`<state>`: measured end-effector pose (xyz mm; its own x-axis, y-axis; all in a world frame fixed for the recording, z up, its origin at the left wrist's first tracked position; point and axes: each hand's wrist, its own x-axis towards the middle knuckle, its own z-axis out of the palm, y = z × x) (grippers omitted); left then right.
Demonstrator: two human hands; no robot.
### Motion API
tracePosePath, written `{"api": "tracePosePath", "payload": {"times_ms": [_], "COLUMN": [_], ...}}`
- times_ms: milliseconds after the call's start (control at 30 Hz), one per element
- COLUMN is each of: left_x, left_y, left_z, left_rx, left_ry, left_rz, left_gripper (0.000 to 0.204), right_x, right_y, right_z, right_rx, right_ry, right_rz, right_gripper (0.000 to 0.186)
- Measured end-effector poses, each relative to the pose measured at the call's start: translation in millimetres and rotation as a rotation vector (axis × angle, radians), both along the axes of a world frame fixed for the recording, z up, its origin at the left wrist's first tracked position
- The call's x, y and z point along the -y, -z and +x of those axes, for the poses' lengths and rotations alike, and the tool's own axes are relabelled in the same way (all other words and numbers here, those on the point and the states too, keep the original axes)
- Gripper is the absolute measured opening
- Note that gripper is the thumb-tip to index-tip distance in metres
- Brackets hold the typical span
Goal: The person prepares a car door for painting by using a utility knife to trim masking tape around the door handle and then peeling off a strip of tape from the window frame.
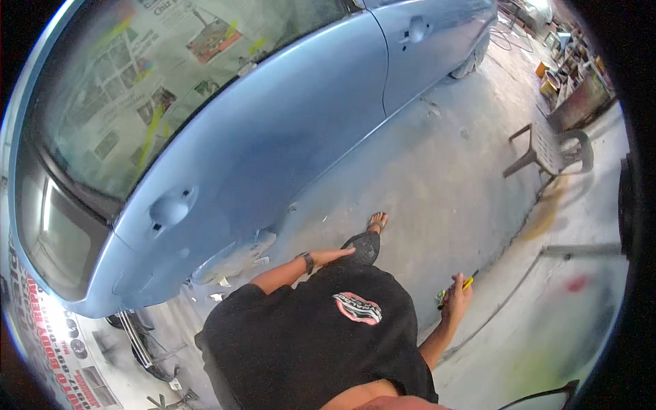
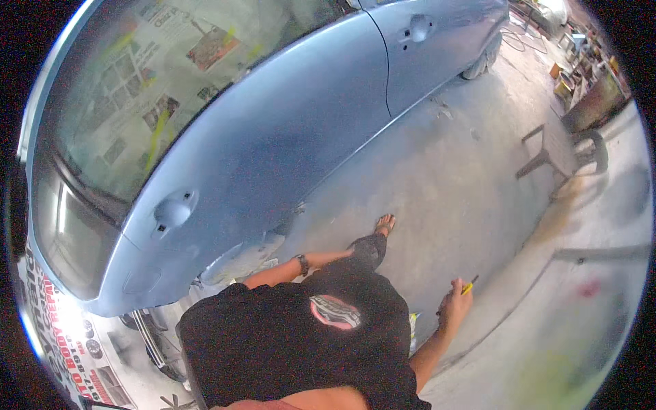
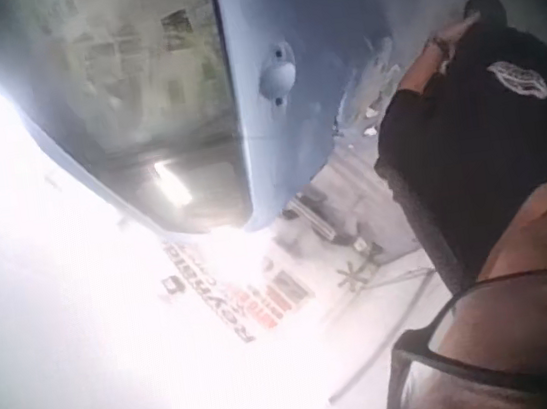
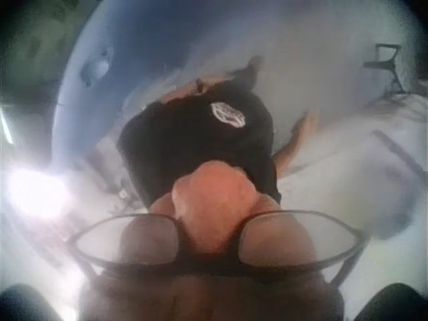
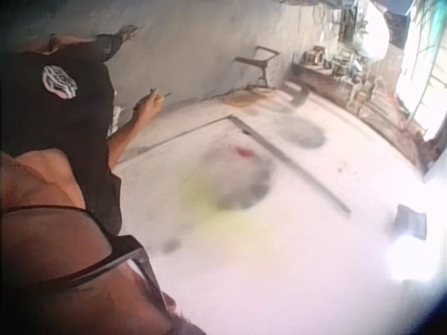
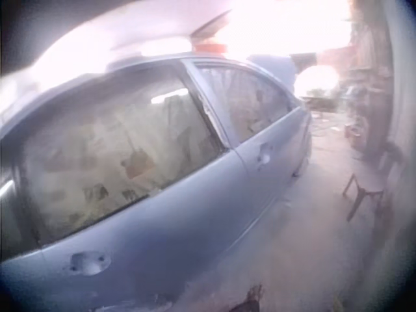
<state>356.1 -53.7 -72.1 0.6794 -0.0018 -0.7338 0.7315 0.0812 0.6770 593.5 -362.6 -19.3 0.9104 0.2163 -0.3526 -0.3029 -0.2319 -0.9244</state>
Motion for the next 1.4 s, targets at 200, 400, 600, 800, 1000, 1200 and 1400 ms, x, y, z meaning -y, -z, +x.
{"api": "tracePosePath", "payload": {"times_ms": [200, 400, 600, 800, 1000, 1200, 1400], "left_x": [-113, -247, -356, -393, -375, -288, -142], "left_y": [77, -130, -227, -225, -212, -233, -219], "left_z": [174, 385, 494, 524, 531, 568, 572], "left_rx": [0.372, 0.815, 0.822, 0.199, 0.12, 0.112, 0.079], "left_ry": [-0.254, -0.241, -0.28, -0.247, -0.333, -0.333, -0.262], "left_rz": [0.445, 0.846, 1.448, 1.822, 1.902, 1.85, 2.06], "left_gripper": [0.073, 0.071, 0.079, 0.085, 0.09, 0.1, 0.093], "right_x": [-54, 0, 42, 51, 67, 131, -75], "right_y": [28, 141, 183, 187, 196, 211, -12], "right_z": [82, 98, 91, 138, 237, 372, 488], "right_rx": [-0.068, -0.607, -0.642, -0.549, -0.395, 0.046, 0.229], "right_ry": [-0.061, 0.496, 0.505, 0.416, 0.309, 0.224, -0.329], "right_rz": [-0.238, -0.024, -0.228, -0.306, -0.373, -0.415, -0.048], "right_gripper": [0.031, 0.03, 0.029, 0.029, 0.028, 0.028, 0.027]}}
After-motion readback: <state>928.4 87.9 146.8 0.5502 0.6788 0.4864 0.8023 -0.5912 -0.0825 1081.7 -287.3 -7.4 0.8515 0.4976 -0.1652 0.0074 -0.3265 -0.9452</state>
